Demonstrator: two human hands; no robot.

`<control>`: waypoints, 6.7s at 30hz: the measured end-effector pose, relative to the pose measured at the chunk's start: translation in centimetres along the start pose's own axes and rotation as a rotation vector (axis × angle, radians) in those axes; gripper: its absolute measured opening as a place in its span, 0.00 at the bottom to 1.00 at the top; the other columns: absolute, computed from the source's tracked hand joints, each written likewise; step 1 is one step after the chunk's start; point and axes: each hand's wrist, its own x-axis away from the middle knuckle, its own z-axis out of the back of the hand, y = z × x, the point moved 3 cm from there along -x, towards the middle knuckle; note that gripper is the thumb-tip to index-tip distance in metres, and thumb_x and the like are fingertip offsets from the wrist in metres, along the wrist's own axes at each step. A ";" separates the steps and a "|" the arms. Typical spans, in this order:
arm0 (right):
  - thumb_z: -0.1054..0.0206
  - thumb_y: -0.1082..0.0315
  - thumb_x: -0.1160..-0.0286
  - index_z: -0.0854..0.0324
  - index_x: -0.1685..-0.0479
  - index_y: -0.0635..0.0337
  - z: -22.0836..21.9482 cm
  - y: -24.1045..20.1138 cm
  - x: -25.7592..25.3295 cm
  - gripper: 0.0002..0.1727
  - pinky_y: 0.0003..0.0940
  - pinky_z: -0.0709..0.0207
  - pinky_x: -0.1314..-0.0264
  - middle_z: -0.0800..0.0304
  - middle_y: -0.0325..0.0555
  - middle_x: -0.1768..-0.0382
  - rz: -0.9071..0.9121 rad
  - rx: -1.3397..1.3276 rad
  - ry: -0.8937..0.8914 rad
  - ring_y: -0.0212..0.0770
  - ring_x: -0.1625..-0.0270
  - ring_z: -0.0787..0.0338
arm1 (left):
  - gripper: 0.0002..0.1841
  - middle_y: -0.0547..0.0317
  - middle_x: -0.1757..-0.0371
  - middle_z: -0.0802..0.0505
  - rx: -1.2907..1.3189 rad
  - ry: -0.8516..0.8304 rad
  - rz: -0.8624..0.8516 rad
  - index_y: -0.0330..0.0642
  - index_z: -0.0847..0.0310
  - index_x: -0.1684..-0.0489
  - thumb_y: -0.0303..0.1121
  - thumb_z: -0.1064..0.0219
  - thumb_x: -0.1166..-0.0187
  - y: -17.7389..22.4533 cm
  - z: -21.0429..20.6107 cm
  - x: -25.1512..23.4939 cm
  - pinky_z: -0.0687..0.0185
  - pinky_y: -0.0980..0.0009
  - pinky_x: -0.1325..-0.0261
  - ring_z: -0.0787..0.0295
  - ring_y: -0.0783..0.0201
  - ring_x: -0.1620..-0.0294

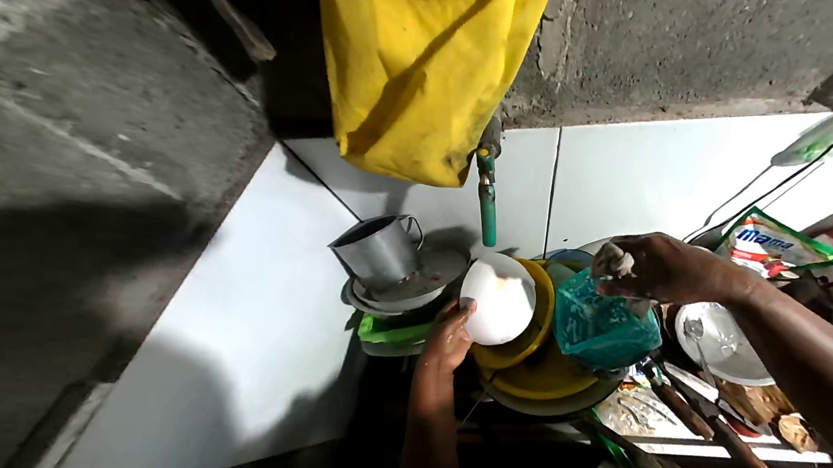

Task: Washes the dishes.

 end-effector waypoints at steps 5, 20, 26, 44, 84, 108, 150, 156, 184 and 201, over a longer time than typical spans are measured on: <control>0.30 0.68 0.19 0.19 0.37 0.63 -3.3 -2.4 -1.4 0.16 0.24 0.16 0.56 0.10 0.41 0.60 -0.001 -0.314 0.087 0.25 0.64 0.13 | 0.12 0.58 0.57 0.07 0.279 0.122 0.003 0.44 0.30 0.37 0.31 0.58 0.06 -0.1 0.0 3.2 0.07 0.64 0.56 0.06 0.64 0.58; 0.27 0.54 0.24 0.13 0.40 0.64 -13.7 -3.1 -9.1 0.24 0.59 0.18 0.38 0.07 0.60 0.51 -0.003 -0.217 0.315 0.56 0.47 0.08 | 0.11 0.62 0.56 0.07 0.249 0.109 -0.313 0.36 0.22 0.45 0.20 0.48 0.16 -3.2 -3.1 8.6 0.11 0.68 0.43 0.09 0.71 0.53; 0.27 0.61 0.24 0.13 0.36 0.63 -13.1 -5.5 -8.4 0.21 0.56 0.20 0.31 0.07 0.59 0.44 0.074 -0.178 0.162 0.53 0.40 0.09 | 0.12 0.59 0.52 0.08 0.390 0.066 -0.258 0.38 0.27 0.38 0.23 0.52 0.12 -3.4 -2.7 9.2 0.10 0.63 0.42 0.08 0.66 0.50; 0.33 0.52 0.17 0.15 0.34 0.63 -12.6 -9.7 -10.4 0.25 0.65 0.24 0.30 0.10 0.64 0.42 -0.061 -0.042 0.046 0.62 0.36 0.12 | 0.12 0.58 0.50 0.09 0.518 0.142 -0.233 0.42 0.30 0.33 0.32 0.53 0.06 -2.6 -5.0 9.6 0.09 0.64 0.46 0.08 0.65 0.50; 0.39 0.53 0.13 0.24 0.23 0.69 -16.2 -6.1 -7.0 0.30 0.55 0.30 0.17 0.15 0.66 0.30 -0.020 -0.241 0.395 0.59 0.25 0.17 | 0.16 0.58 0.48 0.07 0.550 0.101 -0.317 0.44 0.28 0.32 0.37 0.57 0.05 -2.9 -2.1 10.0 0.07 0.63 0.46 0.06 0.63 0.48; 0.34 0.58 0.15 0.23 0.34 0.62 -14.3 -2.8 -6.2 0.20 0.37 0.13 0.54 0.10 0.49 0.57 -0.320 -1.178 0.488 0.38 0.57 0.09 | 0.29 0.54 0.30 0.16 0.387 0.078 -0.229 0.47 0.43 0.15 0.54 0.67 0.06 -2.5 -0.8 9.4 0.16 0.59 0.35 0.16 0.61 0.34; 0.30 0.75 0.26 0.10 0.42 0.65 -15.3 -5.8 -5.5 0.15 0.60 0.24 0.28 0.09 0.66 0.43 0.299 0.085 -0.047 0.63 0.37 0.11 | 0.39 0.46 0.30 0.24 0.046 0.287 -0.402 0.38 0.57 0.11 0.14 0.47 0.28 -3.6 -4.6 9.1 0.16 0.64 0.38 0.18 0.65 0.38; 0.33 0.78 0.27 0.09 0.54 0.65 -10.9 -4.4 -7.7 0.09 0.50 0.16 0.39 0.08 0.58 0.43 0.760 0.698 0.287 0.58 0.40 0.10 | 0.41 0.40 0.25 0.27 -0.099 0.315 -0.289 0.37 0.57 0.09 0.13 0.43 0.26 -2.9 -4.9 9.9 0.17 0.67 0.38 0.20 0.64 0.36; 0.40 0.82 0.28 0.24 0.29 0.69 -19.4 -4.6 -7.9 0.24 0.42 0.17 0.36 0.15 0.59 0.38 0.048 -0.777 0.273 0.43 0.42 0.12 | 0.26 0.45 0.40 0.18 -0.017 0.275 -0.115 0.41 0.47 0.17 0.20 0.52 0.15 -4.2 -5.6 9.3 0.13 0.56 0.52 0.14 0.57 0.50; 0.29 0.73 0.28 0.08 0.48 0.56 -13.3 -0.7 -9.8 0.12 0.51 0.15 0.36 0.09 0.53 0.40 0.754 0.581 0.325 0.56 0.38 0.10 | 0.44 0.40 0.25 0.26 -0.196 0.259 -0.207 0.46 0.61 0.07 0.14 0.46 0.27 -2.0 -4.8 9.8 0.14 0.59 0.44 0.18 0.59 0.38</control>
